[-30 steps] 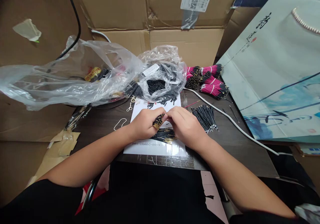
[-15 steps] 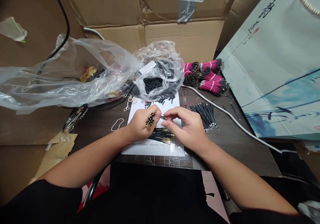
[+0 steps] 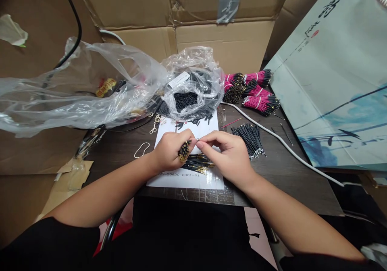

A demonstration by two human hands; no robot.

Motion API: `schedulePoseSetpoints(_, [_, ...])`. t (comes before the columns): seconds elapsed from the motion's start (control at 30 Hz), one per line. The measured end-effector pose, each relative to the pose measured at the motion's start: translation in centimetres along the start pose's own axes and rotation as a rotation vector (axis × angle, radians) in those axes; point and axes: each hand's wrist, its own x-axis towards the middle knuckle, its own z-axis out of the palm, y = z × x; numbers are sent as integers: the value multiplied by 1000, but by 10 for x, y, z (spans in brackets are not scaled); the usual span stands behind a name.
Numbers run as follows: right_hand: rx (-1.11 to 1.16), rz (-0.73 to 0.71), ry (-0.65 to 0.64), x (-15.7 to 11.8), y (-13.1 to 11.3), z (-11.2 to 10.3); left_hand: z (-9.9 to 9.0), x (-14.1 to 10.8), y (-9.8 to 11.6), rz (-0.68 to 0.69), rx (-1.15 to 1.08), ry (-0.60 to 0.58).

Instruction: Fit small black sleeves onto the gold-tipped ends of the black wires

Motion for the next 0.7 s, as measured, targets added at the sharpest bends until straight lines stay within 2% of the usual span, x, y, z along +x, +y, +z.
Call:
schedulePoseSetpoints(0.13, [94, 65, 42, 0, -2, -2, -1, 1, 1, -7, 17, 6])
schedulePoseSetpoints(0.23, [99, -33, 116, -1, -7, -5, -1, 1, 3, -11, 77, 58])
schedulePoseSetpoints(0.4, [81, -229, 25, -2, -13, -8, -1, 1, 5, -21, 175, 79])
schedulePoseSetpoints(0.53, [-15, -284, -33, -3, -12, -7, -1, 3, 6, -50, 222, 55])
schedulePoseSetpoints(0.7, [-56, -307, -27, -4, -10, -5, 1, 3, 3, -81, 235, -13])
